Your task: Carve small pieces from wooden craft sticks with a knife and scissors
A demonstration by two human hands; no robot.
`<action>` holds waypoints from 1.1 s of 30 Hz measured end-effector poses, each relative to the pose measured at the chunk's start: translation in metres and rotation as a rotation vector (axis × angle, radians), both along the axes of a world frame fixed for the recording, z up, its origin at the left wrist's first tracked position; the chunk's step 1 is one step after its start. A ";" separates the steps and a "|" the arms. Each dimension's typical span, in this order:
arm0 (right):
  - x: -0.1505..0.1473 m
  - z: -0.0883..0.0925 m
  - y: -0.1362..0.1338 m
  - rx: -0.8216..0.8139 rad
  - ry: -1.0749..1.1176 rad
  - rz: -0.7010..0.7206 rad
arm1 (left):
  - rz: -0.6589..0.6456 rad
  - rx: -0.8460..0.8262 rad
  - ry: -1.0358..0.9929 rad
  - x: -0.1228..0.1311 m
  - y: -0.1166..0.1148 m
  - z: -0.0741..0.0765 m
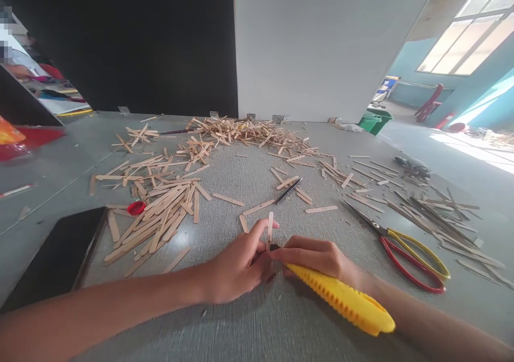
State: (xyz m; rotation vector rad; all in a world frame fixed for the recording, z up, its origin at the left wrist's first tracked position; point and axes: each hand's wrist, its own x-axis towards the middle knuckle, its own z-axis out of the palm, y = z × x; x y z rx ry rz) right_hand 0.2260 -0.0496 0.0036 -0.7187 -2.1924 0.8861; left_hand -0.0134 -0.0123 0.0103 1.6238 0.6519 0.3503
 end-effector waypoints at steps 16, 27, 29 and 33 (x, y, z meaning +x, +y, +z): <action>-0.046 -0.013 -0.026 -0.583 0.505 -0.465 | 0.009 0.034 -0.051 0.002 -0.009 -0.002; -0.050 0.010 -0.030 -0.130 0.237 -0.558 | 0.015 -0.008 -0.039 0.001 -0.003 0.001; -0.051 0.011 -0.028 -0.176 0.227 -0.567 | 0.014 -0.001 -0.040 0.001 -0.004 0.001; -0.050 0.006 -0.029 -0.235 0.277 -0.577 | 0.017 0.008 -0.043 0.001 -0.005 0.002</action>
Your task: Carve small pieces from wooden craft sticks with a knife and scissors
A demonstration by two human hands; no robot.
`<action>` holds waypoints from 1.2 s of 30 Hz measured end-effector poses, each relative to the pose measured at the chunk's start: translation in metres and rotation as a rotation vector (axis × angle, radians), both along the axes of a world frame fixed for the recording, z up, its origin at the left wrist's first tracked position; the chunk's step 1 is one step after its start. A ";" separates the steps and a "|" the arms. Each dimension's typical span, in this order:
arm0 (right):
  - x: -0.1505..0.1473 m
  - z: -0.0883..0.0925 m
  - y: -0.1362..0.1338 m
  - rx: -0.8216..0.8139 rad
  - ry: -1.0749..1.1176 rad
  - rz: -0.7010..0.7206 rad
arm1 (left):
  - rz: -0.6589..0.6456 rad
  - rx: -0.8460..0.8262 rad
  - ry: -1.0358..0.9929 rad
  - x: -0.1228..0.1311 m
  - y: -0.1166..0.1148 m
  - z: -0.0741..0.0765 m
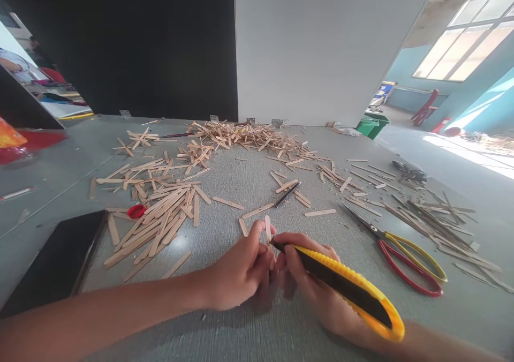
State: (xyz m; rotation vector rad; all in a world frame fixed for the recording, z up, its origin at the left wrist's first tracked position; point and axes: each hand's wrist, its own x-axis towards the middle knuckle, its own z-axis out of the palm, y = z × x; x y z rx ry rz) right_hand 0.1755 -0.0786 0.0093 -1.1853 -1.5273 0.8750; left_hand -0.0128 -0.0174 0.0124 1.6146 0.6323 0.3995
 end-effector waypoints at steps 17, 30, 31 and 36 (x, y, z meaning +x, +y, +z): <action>0.002 0.004 0.003 -0.054 -0.074 0.050 | -0.004 0.009 -0.001 0.002 0.000 -0.003; 0.013 0.000 0.011 -0.182 0.175 0.319 | -0.031 -0.010 0.027 0.002 0.003 -0.003; 0.014 -0.001 0.011 -0.213 0.202 0.333 | -0.033 -0.010 0.023 0.002 0.003 -0.004; 0.019 -0.001 0.015 -0.204 0.241 0.364 | -0.043 -0.023 0.002 0.001 0.005 -0.004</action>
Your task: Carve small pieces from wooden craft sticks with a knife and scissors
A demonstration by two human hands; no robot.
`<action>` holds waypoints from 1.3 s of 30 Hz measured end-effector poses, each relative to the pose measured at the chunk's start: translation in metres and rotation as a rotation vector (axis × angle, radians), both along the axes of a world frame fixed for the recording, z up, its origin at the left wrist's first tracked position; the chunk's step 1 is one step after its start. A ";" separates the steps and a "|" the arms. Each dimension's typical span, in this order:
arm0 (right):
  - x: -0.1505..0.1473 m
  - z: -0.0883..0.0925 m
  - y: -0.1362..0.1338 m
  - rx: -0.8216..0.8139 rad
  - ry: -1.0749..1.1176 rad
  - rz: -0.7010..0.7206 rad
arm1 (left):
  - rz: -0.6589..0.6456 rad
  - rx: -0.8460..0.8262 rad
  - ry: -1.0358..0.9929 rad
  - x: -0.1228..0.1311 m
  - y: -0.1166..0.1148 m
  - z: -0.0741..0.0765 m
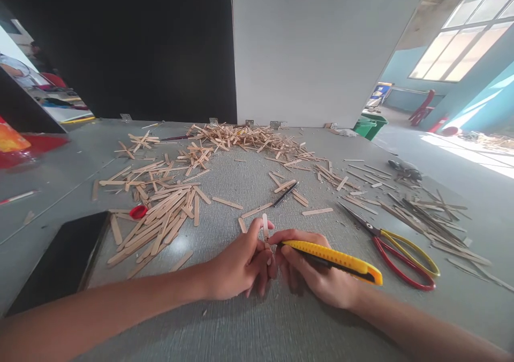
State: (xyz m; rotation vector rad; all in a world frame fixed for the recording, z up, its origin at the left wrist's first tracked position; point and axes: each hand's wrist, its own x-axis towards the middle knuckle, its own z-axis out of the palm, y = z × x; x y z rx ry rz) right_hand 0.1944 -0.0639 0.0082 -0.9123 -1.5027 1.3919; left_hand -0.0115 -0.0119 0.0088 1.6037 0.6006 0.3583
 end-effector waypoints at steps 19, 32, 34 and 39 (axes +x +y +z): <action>0.013 -0.013 -0.003 0.535 -0.308 -0.169 | 0.055 -0.125 0.021 0.002 0.004 0.001; 0.011 -0.010 -0.003 0.470 -0.365 -0.337 | 0.082 -0.121 0.088 0.001 0.005 0.009; 0.011 -0.009 -0.002 0.457 -0.380 -0.341 | 0.088 -0.113 0.097 0.000 0.005 0.009; 0.012 -0.009 -0.001 0.445 -0.408 -0.330 | 0.103 -0.100 0.107 -0.002 0.004 0.005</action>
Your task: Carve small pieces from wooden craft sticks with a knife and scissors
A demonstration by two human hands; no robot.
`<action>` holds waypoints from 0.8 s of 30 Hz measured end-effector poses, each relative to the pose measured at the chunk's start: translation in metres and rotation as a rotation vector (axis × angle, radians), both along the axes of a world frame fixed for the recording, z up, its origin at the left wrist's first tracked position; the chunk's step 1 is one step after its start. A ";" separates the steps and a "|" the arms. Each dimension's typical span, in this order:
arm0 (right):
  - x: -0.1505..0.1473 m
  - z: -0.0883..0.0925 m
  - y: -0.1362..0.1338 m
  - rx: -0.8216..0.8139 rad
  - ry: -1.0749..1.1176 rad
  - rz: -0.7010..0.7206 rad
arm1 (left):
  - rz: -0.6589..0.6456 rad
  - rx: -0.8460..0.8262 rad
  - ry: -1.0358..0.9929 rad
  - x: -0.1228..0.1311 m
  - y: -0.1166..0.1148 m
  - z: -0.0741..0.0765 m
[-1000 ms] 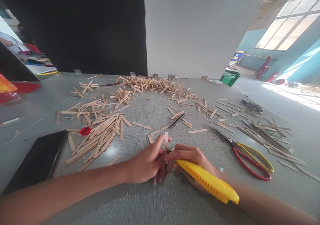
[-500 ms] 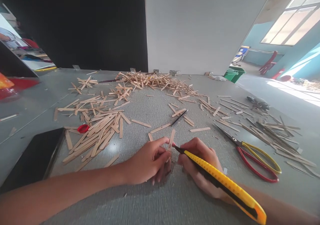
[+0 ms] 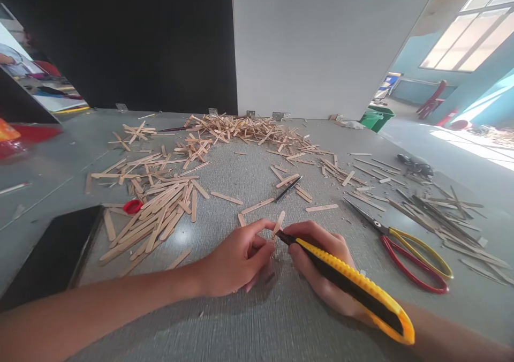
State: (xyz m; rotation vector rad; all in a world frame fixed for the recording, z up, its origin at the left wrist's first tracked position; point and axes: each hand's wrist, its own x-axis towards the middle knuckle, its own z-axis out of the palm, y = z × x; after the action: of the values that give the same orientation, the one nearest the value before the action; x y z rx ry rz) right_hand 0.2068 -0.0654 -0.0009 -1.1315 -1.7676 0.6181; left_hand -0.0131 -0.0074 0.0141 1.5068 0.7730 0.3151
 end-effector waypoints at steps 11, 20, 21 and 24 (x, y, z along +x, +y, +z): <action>-0.004 0.004 0.002 0.057 0.009 0.042 | 0.129 0.114 -0.057 0.000 0.000 -0.001; -0.003 -0.001 0.003 0.027 0.022 0.088 | 0.160 0.131 -0.101 0.001 0.002 -0.003; -0.003 -0.002 0.003 0.019 0.025 0.091 | 0.159 0.127 -0.106 0.001 0.002 -0.002; -0.003 -0.002 0.002 0.009 0.034 0.089 | 0.144 0.109 -0.114 0.001 0.001 -0.001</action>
State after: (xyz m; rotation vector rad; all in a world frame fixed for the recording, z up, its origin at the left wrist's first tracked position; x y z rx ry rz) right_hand 0.2039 -0.0638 -0.0029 -1.0344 -1.7969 0.6779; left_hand -0.0125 -0.0061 0.0132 1.5234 0.7849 0.5538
